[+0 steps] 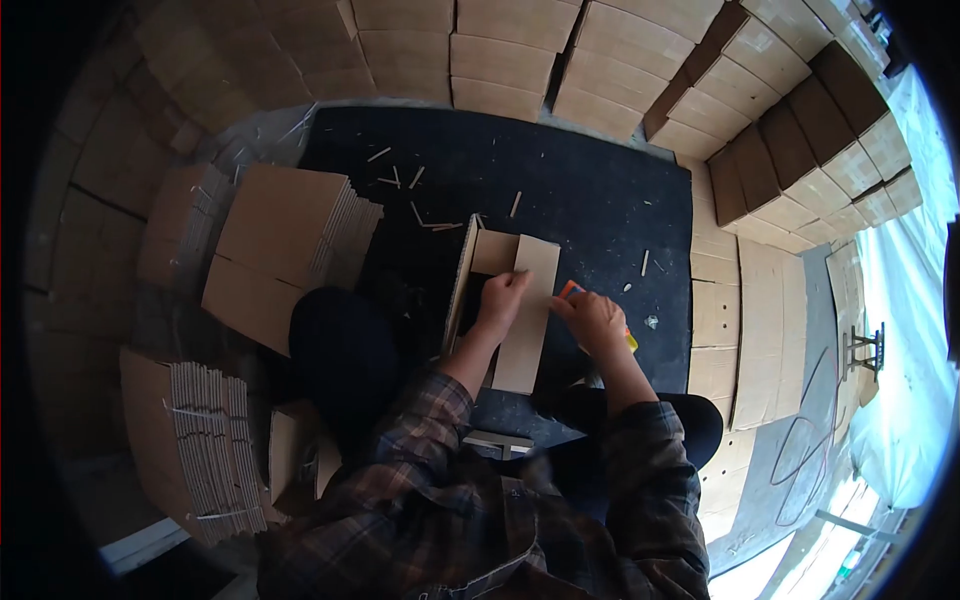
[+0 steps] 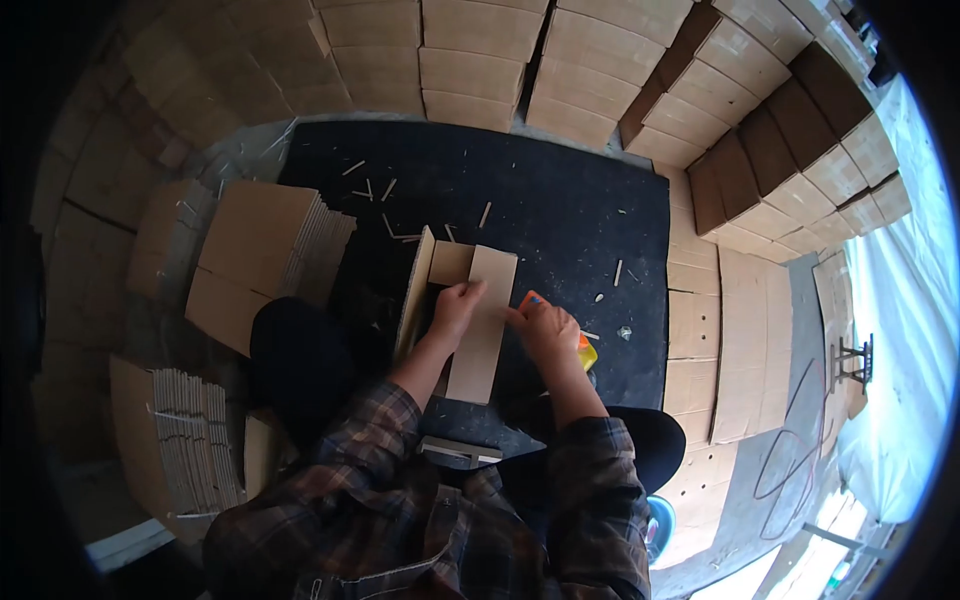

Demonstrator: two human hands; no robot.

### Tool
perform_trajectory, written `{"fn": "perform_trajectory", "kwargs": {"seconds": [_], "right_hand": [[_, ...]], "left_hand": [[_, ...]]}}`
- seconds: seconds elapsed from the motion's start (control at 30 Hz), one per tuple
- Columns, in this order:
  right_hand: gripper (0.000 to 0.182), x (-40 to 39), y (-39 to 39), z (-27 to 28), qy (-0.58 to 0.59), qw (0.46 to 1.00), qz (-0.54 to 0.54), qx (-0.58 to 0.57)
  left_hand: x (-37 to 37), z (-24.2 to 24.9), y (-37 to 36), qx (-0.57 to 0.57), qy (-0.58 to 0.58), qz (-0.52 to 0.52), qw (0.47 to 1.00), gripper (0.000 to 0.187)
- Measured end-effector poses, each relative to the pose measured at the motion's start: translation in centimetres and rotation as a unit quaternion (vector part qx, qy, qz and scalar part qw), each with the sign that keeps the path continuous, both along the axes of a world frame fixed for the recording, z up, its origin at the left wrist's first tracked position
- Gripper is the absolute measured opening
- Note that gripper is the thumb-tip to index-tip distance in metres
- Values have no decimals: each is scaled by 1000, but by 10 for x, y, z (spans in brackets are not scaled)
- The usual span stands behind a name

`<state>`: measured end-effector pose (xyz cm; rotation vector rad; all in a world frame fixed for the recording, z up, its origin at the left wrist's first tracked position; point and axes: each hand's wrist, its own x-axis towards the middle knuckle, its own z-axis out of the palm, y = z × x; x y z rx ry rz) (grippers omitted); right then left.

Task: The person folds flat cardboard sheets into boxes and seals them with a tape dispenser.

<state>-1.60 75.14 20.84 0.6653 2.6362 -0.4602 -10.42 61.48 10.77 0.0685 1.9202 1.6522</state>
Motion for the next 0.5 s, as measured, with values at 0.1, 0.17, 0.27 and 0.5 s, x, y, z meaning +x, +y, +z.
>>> {"fn": "perform_trajectory", "kwargs": {"seconds": [0.1,0.17,0.27,0.5], "right_hand": [[47,-19,-5,-21,24,999,-20,-20],[46,-27,-1,-29,49,998,-27,-36],[47,-30,6,-31,33,996,-38,-77],[46,-33,7,-34,15,996,-13,-89]], "left_hand": [[1,7,2,-183,166,-28,969,35],[4,33,-8,-249,223,-80,939,30],[2,97,-45,-249,313,-113,910,25],[-4,50,-83,85,138,-44,986,54]]}}
